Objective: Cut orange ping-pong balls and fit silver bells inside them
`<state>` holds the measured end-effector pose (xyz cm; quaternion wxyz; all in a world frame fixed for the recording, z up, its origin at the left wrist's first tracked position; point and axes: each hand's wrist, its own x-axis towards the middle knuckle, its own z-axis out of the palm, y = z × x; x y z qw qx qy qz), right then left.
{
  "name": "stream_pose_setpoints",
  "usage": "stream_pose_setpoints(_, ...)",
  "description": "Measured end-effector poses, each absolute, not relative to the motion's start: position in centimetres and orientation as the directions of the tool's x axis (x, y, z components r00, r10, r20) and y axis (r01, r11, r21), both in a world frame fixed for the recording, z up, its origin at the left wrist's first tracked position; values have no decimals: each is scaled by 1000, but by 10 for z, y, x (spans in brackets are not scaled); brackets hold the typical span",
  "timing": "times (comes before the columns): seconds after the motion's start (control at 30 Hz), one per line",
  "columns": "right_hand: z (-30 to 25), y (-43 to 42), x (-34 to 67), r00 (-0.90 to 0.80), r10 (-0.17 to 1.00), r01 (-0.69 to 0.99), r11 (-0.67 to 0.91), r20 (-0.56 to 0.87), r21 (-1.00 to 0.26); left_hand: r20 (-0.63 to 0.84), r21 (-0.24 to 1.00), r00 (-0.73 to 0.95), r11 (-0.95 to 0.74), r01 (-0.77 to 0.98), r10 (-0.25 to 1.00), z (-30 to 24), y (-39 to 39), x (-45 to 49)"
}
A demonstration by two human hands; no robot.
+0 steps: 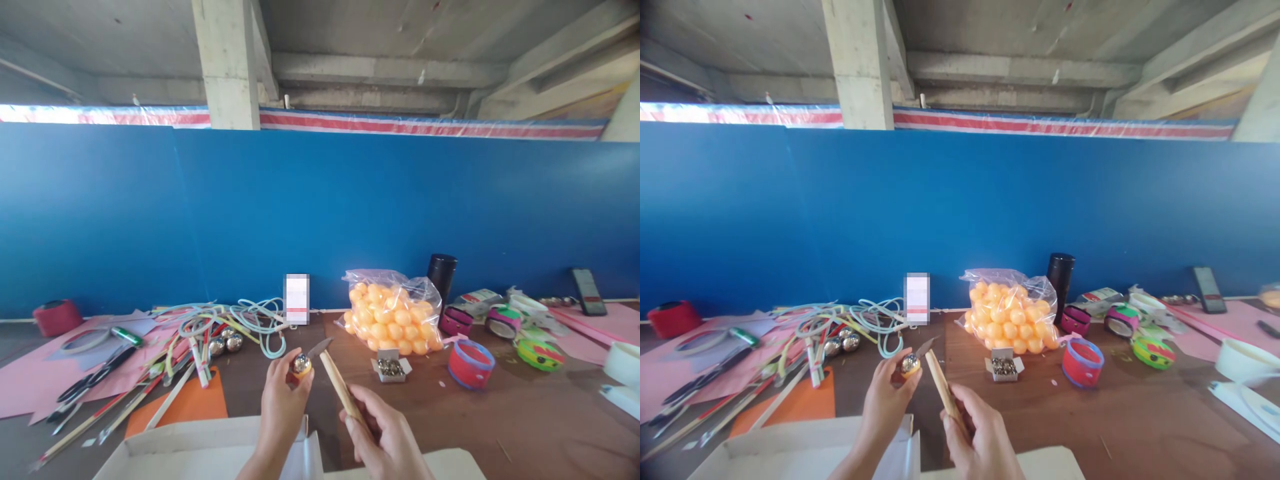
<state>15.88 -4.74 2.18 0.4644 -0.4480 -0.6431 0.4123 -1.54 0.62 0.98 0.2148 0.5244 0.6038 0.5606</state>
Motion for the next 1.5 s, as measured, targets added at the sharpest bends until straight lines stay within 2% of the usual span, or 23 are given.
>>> stream_pose_setpoints(0.17, 22, -49, 157, -155, 965, 210, 241, 211, -947, 344, 898, -346, -197, 395, 873, 8, 7, -16)
stream_pose_setpoints(0.33, 26, -47, 158, -99, 978, 154, 198, 184, -968, 282, 929, -338, -168, 329, 898, 6, 9, -16)
stream_pose_setpoints(0.47, 32, -43, 161, -38, 996, 87, 81, 78, -993, 262, 939, -317, -166, 300, 911, 4, 9, -16)
stream_pose_setpoints(0.67, 26, -31, 166, -105, 982, -11, -159, -157, -987, 291, 945, -332, -214, 248, 898, 5, 7, -16)
stream_pose_setpoints(0.8, 23, -28, 166, -130, 962, -4, -242, -239, -970, 272, 950, -321, -201, 238, 907, 5, 7, -16)
stream_pose_setpoints(1.0, 17, -26, 169, -128, 957, 81, -250, -259, -965, 225, 955, -266, -158, 249, 937, 1, 9, -16)
stream_pose_setpoints(1.3, 5, -22, 171, -143, 966, 163, -192, -215, -968, 261, 952, -308, -191, 241, 915, 9, 5, -14)
stream_pose_setpoints(1.5, 2, -22, 170, -147, 975, 322, -115, -169, -940, 244, 954, -307, -170, 248, 920, 8, 5, -14)
